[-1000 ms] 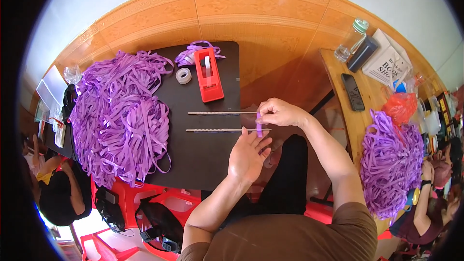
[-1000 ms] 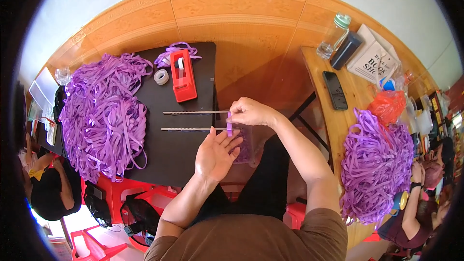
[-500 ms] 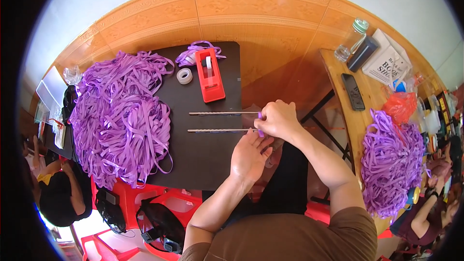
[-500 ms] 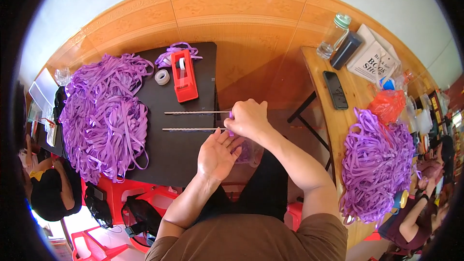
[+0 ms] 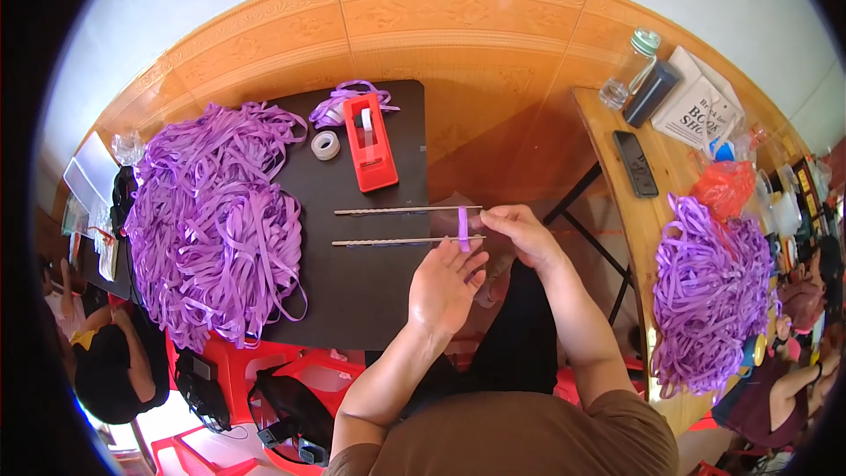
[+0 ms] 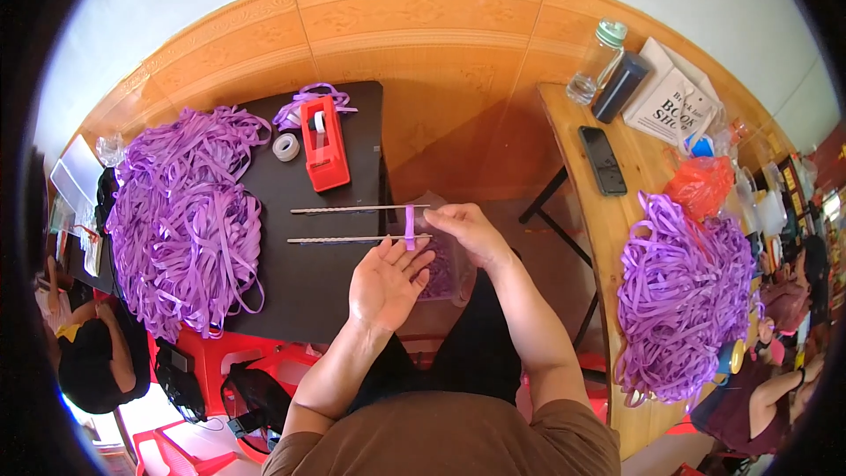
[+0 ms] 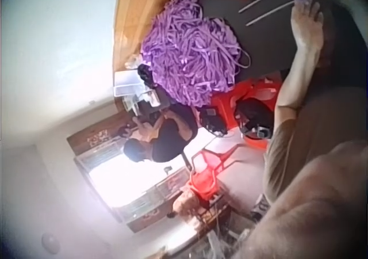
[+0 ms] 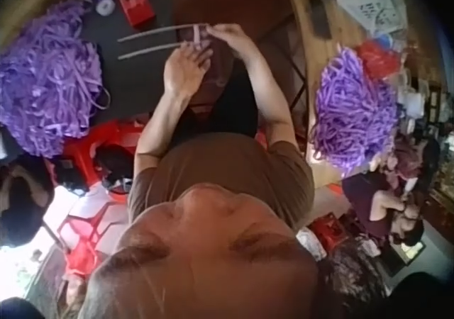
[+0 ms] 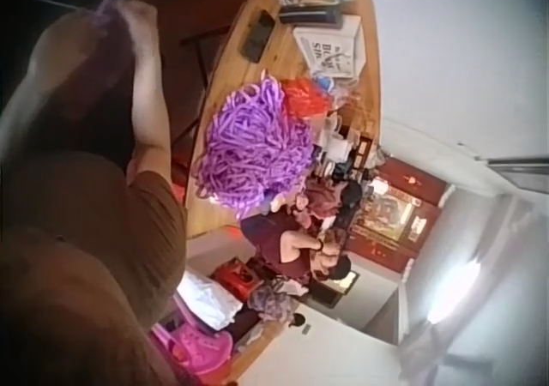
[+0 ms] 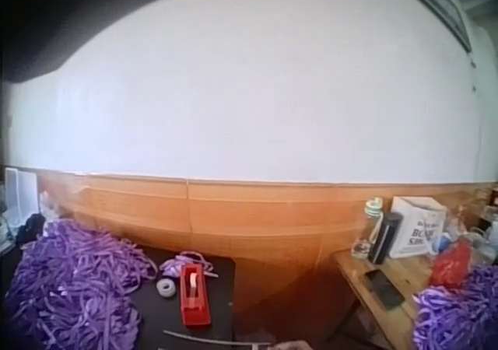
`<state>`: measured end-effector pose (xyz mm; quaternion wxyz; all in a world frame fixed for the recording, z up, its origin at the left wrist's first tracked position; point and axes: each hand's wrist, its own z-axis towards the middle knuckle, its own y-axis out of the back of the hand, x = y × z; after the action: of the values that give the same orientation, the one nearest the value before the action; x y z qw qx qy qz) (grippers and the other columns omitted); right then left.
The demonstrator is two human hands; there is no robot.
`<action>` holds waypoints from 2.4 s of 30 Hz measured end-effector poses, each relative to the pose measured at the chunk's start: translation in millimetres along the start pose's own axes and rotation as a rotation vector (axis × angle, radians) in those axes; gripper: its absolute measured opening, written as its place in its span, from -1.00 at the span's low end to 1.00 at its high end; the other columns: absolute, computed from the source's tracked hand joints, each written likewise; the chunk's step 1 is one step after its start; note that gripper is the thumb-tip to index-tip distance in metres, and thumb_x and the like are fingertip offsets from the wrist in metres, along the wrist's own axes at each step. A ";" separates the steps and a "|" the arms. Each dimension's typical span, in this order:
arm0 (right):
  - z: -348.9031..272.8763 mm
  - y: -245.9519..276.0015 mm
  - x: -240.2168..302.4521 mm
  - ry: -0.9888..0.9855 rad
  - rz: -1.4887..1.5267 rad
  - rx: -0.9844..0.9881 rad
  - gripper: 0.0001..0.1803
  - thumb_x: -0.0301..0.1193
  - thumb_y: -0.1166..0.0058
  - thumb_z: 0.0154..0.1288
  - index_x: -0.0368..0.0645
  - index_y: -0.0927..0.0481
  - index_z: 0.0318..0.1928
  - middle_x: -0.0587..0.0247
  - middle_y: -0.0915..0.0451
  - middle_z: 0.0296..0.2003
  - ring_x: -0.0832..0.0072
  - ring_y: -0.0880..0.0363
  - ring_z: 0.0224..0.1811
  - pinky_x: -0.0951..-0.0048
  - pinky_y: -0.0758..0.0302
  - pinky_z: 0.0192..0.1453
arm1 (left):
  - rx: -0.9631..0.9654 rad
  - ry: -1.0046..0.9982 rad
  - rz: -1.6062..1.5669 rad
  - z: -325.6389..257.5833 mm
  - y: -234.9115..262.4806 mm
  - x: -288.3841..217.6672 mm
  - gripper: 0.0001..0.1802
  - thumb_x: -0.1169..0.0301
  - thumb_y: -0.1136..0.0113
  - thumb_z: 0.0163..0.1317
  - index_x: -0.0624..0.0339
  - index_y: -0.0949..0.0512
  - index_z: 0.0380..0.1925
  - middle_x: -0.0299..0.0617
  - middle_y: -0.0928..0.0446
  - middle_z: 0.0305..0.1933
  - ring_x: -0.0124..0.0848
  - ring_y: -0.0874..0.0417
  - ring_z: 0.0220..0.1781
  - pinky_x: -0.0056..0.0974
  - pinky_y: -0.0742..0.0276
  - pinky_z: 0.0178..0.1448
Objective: Wrapping purple ribbon pieces around metal rods and securing them with tape to assemble craft components.
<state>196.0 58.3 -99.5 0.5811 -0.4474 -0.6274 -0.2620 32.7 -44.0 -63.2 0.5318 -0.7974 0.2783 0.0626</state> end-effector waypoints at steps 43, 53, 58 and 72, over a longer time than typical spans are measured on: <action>20.8 -21.8 -34.7 -0.038 0.408 -0.192 -0.57 -0.64 0.06 0.17 -0.31 -0.42 0.10 -0.01 -0.59 -0.14 0.26 -0.60 -0.10 0.26 -0.49 0.07 | 0.017 0.003 -0.029 0.3 1.0 0.9 -0.46 0.12 0.21 0.39 0.33 -0.32 0.17 -0.10 -0.39 0.20 -0.24 -0.37 0.16 -0.24 -0.25 0.14; 4.5 -47.8 2.8 -0.115 0.683 -0.162 -0.43 -0.06 0.09 0.41 -0.16 -0.25 0.25 0.03 -0.54 -0.28 0.24 -0.56 -0.19 0.24 -0.50 -0.01 | 0.031 -0.012 -0.025 1.2 1.7 1.5 -0.47 0.11 0.19 0.39 0.31 -0.32 0.16 -0.10 -0.38 0.20 -0.24 -0.37 0.15 -0.23 -0.24 0.16; 5.8 -50.6 10.3 -0.187 0.679 -0.079 -0.34 0.03 0.00 0.34 -0.15 -0.26 0.25 0.12 -0.52 -0.34 0.34 -0.55 -0.25 0.35 -0.50 -0.09 | 0.031 -0.021 -0.030 0.8 0.9 1.8 -0.47 0.11 0.18 0.38 0.31 -0.33 0.15 -0.10 -0.38 0.20 -0.25 -0.36 0.17 -0.22 -0.23 0.18; 12.7 -38.8 10.2 -0.129 0.388 -0.123 -0.25 -0.60 -0.21 0.05 -0.26 -0.24 0.30 0.12 -0.48 -0.14 0.32 -0.59 -0.23 0.36 -0.53 -0.09 | 0.020 -0.002 -0.056 -1.2 -2.7 -0.2 -0.50 0.11 0.14 0.39 0.29 -0.32 0.13 -0.15 -0.39 0.11 -0.27 -0.38 0.09 -0.23 -0.24 0.12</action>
<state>156.9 53.7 -84.7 0.5510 -0.6102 -0.5480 -0.1538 33.7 -44.3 -60.4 0.5417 -0.7994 0.2559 0.0456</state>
